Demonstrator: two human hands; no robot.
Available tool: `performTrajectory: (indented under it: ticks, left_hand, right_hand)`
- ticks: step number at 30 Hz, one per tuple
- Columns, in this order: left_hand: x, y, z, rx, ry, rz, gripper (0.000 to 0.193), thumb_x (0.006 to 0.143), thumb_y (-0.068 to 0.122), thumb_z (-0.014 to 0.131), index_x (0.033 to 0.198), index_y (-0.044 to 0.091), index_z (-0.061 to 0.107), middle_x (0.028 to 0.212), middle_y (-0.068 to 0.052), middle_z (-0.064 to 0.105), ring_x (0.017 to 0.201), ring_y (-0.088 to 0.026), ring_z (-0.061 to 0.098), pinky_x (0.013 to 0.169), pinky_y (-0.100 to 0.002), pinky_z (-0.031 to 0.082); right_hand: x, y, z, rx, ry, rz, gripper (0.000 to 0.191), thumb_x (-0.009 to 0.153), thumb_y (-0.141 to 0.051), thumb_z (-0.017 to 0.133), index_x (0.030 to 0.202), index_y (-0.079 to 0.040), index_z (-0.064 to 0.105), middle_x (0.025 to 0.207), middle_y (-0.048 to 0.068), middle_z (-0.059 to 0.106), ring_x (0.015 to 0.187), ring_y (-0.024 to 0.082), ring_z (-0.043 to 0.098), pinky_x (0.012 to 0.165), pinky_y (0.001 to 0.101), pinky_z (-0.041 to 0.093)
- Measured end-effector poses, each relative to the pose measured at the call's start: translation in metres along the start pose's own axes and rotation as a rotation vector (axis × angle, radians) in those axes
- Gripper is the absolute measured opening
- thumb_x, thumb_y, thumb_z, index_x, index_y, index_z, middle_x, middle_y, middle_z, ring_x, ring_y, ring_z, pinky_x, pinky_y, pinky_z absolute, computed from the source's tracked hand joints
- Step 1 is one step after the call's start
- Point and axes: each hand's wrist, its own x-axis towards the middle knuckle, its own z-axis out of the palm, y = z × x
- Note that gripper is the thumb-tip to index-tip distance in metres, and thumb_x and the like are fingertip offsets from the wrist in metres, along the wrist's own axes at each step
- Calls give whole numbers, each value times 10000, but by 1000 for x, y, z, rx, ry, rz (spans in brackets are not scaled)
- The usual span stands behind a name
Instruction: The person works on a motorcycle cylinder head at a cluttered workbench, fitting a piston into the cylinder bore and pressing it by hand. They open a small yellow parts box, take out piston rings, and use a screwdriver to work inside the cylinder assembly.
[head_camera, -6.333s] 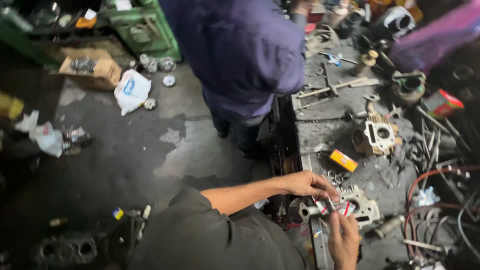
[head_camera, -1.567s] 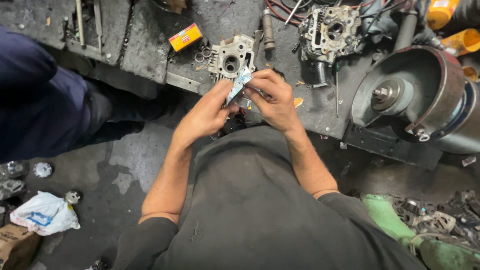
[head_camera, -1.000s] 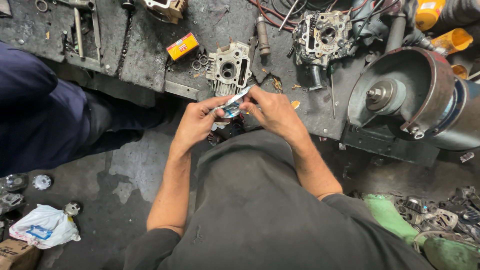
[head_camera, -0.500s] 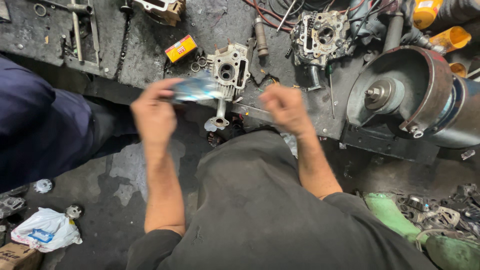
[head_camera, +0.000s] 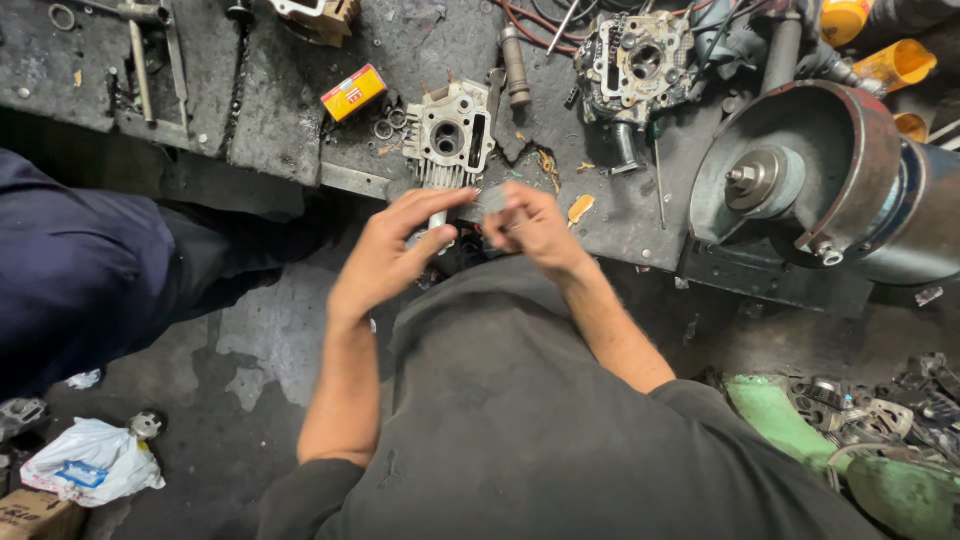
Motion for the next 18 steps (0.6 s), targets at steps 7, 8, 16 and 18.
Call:
performTrajectory:
  ticks: [7,8,16,18]
  left_hand:
    - [6,-21,26,-22,126,-130,186,1114,172,567,1041,32,665,987,-108,675,899,-223,653,818,-347,549]
    - [4,-24,24,32,121,-197,201,1100,190,555,1032,34,661,938,-105,678,844,-214,663,771,-342,542]
    - [-7,-31,17,99,-96,-387,321,1056,320,506,1048,36,655,679,-76,618,595,-217,606,583,-348,484]
    - [-6,-31,20,50,-108,-424,345,1063,331,500,986,33,656,671,-65,629,594,-188,609,586,-340,489]
  right_hand:
    - [9,-15,20,-733,-118,-69,243,1087,-307,605,1177,-83,571,919,-17,671,828,72,644,761,238,517]
    - [9,-20,21,-725,-55,-85,267,1050,-279,646,1221,-87,571,934,-8,667,845,84,639,735,243,516]
    - [16,-36,30,-732,-83,-308,322,957,-160,806,1256,-105,699,994,38,661,895,155,645,734,292,512]
    - [18,-31,27,-733,-54,-319,280,944,-145,800,1200,-89,701,1007,42,666,893,157,651,706,290,499]
